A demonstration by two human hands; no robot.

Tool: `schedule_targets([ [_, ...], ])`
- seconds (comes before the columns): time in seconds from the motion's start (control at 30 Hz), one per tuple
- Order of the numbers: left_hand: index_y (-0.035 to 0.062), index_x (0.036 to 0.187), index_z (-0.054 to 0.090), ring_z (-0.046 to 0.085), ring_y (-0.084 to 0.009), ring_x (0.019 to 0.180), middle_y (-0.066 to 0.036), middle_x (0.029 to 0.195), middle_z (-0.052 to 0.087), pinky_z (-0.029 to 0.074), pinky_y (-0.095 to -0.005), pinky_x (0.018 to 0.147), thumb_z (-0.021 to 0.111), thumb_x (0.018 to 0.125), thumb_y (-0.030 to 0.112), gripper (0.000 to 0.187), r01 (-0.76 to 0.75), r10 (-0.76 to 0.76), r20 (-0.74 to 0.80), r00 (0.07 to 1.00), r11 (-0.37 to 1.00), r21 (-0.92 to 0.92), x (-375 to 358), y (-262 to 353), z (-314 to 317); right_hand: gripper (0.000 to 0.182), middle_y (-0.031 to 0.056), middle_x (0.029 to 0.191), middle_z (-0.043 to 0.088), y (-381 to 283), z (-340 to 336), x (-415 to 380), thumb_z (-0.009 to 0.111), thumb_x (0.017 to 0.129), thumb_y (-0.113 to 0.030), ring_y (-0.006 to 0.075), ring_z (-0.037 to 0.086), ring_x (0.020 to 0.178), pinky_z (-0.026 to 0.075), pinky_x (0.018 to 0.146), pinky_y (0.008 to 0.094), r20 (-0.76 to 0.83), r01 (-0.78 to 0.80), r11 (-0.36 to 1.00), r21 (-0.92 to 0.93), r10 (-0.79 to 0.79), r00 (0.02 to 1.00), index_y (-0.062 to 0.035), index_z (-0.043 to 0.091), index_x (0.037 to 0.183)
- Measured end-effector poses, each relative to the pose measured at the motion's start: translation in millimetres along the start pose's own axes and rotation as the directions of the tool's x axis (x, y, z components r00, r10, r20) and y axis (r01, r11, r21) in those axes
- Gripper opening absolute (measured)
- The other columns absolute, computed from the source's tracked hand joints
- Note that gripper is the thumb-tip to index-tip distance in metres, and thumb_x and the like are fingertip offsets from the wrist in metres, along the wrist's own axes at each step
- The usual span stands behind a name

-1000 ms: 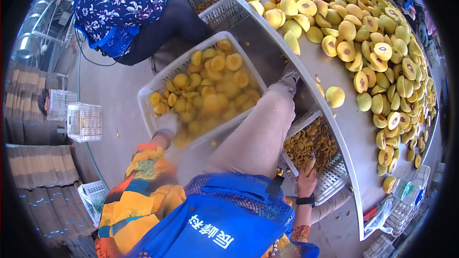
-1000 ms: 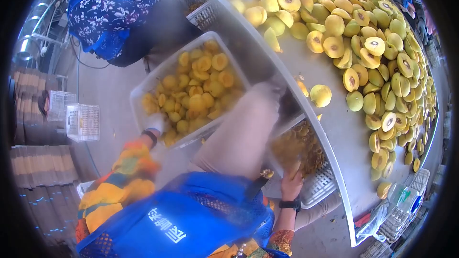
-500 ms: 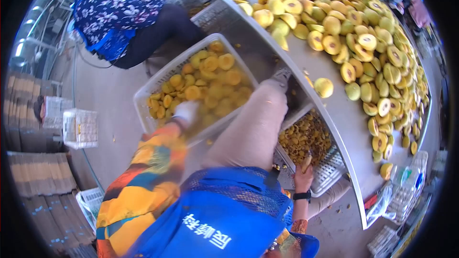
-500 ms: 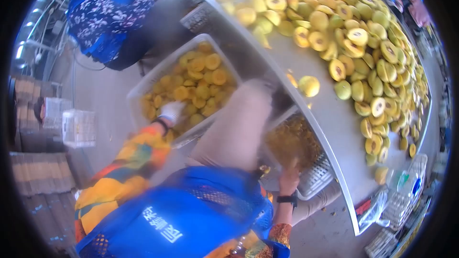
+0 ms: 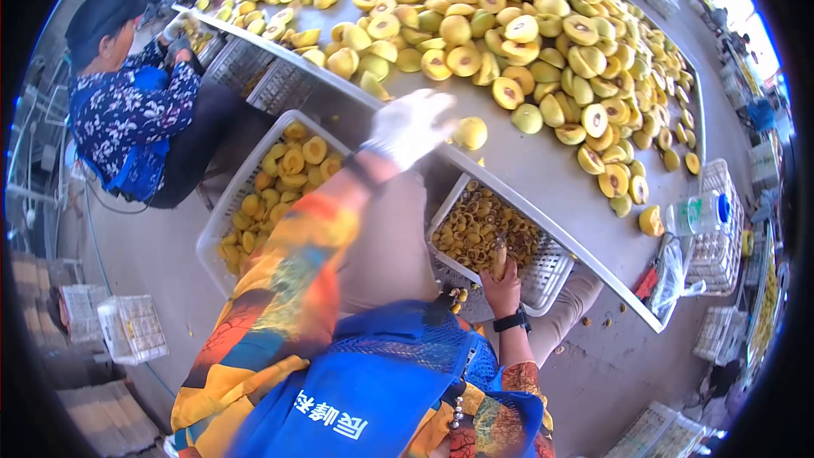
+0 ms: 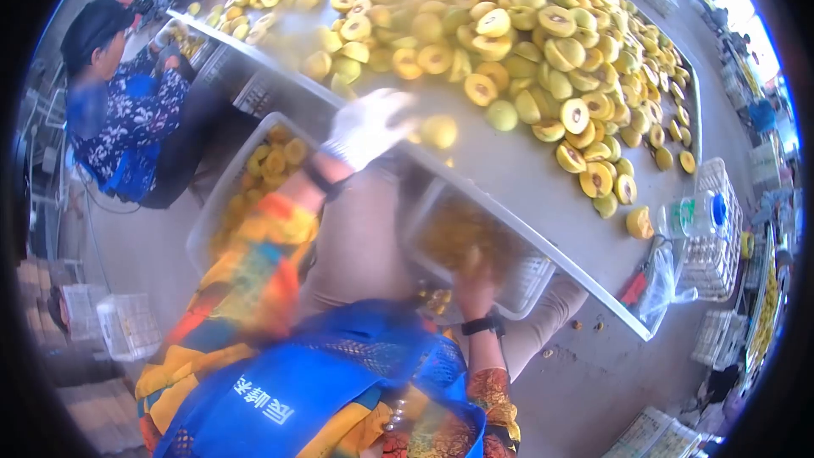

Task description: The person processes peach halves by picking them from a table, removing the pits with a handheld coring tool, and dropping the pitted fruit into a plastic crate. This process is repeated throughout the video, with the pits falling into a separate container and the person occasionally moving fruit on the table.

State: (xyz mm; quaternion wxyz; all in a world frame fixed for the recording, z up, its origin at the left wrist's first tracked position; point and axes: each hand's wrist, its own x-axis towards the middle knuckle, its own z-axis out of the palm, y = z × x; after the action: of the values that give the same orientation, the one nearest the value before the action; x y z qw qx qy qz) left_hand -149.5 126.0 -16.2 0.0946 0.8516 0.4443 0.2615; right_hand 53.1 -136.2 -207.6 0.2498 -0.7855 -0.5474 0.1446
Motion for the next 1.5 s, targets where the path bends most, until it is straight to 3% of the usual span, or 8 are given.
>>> schedule_targets([
  [0.17, 0.0113, 0.097, 0.065, 0.058, -0.0327, 0.094, -0.013, 0.103, 0.062, 0.048, -0.0431, 0.078, 0.065, 0.069, 0.038, 0.039, -0.19, -0.01, 0.624, 0.781, 0.949, 0.253, 58.6, 36.5, 84.4, 0.053, 0.0273, 0.083, 0.061, -13.0, -33.1, -18.6, 0.067, 0.073, -0.025, 0.0438, 0.06, 0.079, 0.048, 0.068, 0.0455, 0.107, -0.132, 0.991, 0.015, 0.13, 0.986, 0.0014, 0.046, 0.114],
  [0.3, 0.0077, 0.096, 0.065, 0.061, -0.0308, 0.087, -0.012, 0.102, 0.062, 0.048, -0.0405, 0.074, 0.067, 0.069, 0.029, 0.035, 0.035, 0.003, 0.548, 0.836, 0.998, -0.059, 53.5, 43.0, 74.5, 0.049, 0.0238, 0.082, 0.062, -53.9, -80.9, -18.4, 0.066, 0.076, -0.02, 0.0372, 0.063, 0.078, 0.05, 0.067, 0.0399, 0.132, -0.195, 0.965, 0.175, 0.173, 0.976, -0.0002, 0.047, 0.116],
  [0.4, -0.0009, 0.109, 0.054, 0.061, -0.0244, 0.086, -0.012, 0.099, 0.061, 0.05, -0.0314, 0.069, 0.061, 0.079, 0.013, 0.033, 0.57, -0.022, 0.571, 0.821, 0.088, -0.817, 22.8, 57.3, 40.9, 0.047, 0.0209, 0.082, 0.063, -82.7, -106.2, -6.9, 0.065, 0.079, -0.016, 0.032, 0.065, 0.077, 0.05, 0.065, 0.0354, 0.031, -0.081, 0.947, 0.312, 0.075, 0.997, -0.0017, 0.046, 0.119],
  [0.43, 0.0023, 0.108, 0.053, 0.061, -0.025, 0.086, -0.012, 0.097, 0.06, 0.052, -0.0327, 0.063, 0.06, 0.082, 0.017, 0.031, 0.575, 0.12, 0.568, 0.814, -0.302, -0.76, 10.6, 58.4, 30.7, 0.046, 0.0206, 0.082, 0.063, -94.8, -114.7, 0.5, 0.065, 0.079, -0.016, 0.0319, 0.065, 0.077, 0.05, 0.065, 0.0354, 0.013, -0.062, 0.935, 0.35, 0.062, 0.998, -0.0018, 0.046, 0.119],
  [0.53, 0.0039, 0.109, 0.052, 0.061, -0.0256, 0.084, -0.012, 0.096, 0.06, 0.052, -0.0366, 0.059, 0.059, 0.085, 0.022, 0.032, 0.516, 0.124, 0.576, 0.808, -0.62, -0.591, -18.4, 83.4, 14.4, 0.041, 0.0216, 0.077, 0.062, -126.1, -135.1, 22.6, 0.062, 0.082, -0.018, 0.0356, 0.064, 0.073, 0.05, 0.061, 0.0376, 0.035, -0.055, 0.928, 0.368, 0.045, 0.998, -0.0014, 0.047, 0.116],
  [0.8, -0.0009, 0.107, 0.055, 0.058, -0.0162, 0.09, -0.009, 0.099, 0.061, 0.049, -0.0266, 0.078, 0.054, 0.09, 0.024, 0.03, 0.424, -0.331, 0.496, 0.803, -0.268, -0.865, -58.2, 115.4, 42.3, 0.032, 0.0199, 0.071, 0.06, -131.0, -120.4, 26.1, 0.061, 0.084, -0.023, 0.0373, 0.061, 0.067, 0.047, 0.058, 0.0402, 0.074, -0.152, 0.934, 0.324, 0.135, 0.988, -0.0031, 0.05, 0.105],
  [1.0, -0.0031, 0.11, 0.054, 0.057, -0.0155, 0.092, -0.01, 0.102, 0.059, 0.048, -0.0255, 0.08, 0.05, 0.092, 0.02, 0.03, 0.534, -0.162, 0.585, 0.795, -0.27, -0.801, -62.1, 114.9, 46.1, 0.034, 0.0159, 0.07, 0.061, -127.1, -132.8, 25.6, 0.062, 0.084, -0.029, 0.0293, 0.062, 0.064, 0.047, 0.059, 0.0347, -0.034, -0.172, 0.873, 0.457, 0.21, 0.977, -0.0026, 0.052, 0.103],
  [1.5, -0.0029, 0.108, 0.056, 0.057, -0.0154, 0.091, -0.01, 0.102, 0.06, 0.047, -0.025, 0.08, 0.053, 0.088, 0.01, 0.025, 0.429, -0.254, 0.455, 0.853, -0.152, -0.89, -69.1, 137.1, 47.0, 0.021, 0.0267, 0.067, 0.057, -134.0, -117.5, 17.0, 0.056, 0.083, -0.014, 0.045, 0.056, 0.068, 0.044, 0.06, 0.0512, 0.13, -0.28, 0.91, 0.305, 0.251, 0.959, 0.0004, 0.042, 0.088],
])
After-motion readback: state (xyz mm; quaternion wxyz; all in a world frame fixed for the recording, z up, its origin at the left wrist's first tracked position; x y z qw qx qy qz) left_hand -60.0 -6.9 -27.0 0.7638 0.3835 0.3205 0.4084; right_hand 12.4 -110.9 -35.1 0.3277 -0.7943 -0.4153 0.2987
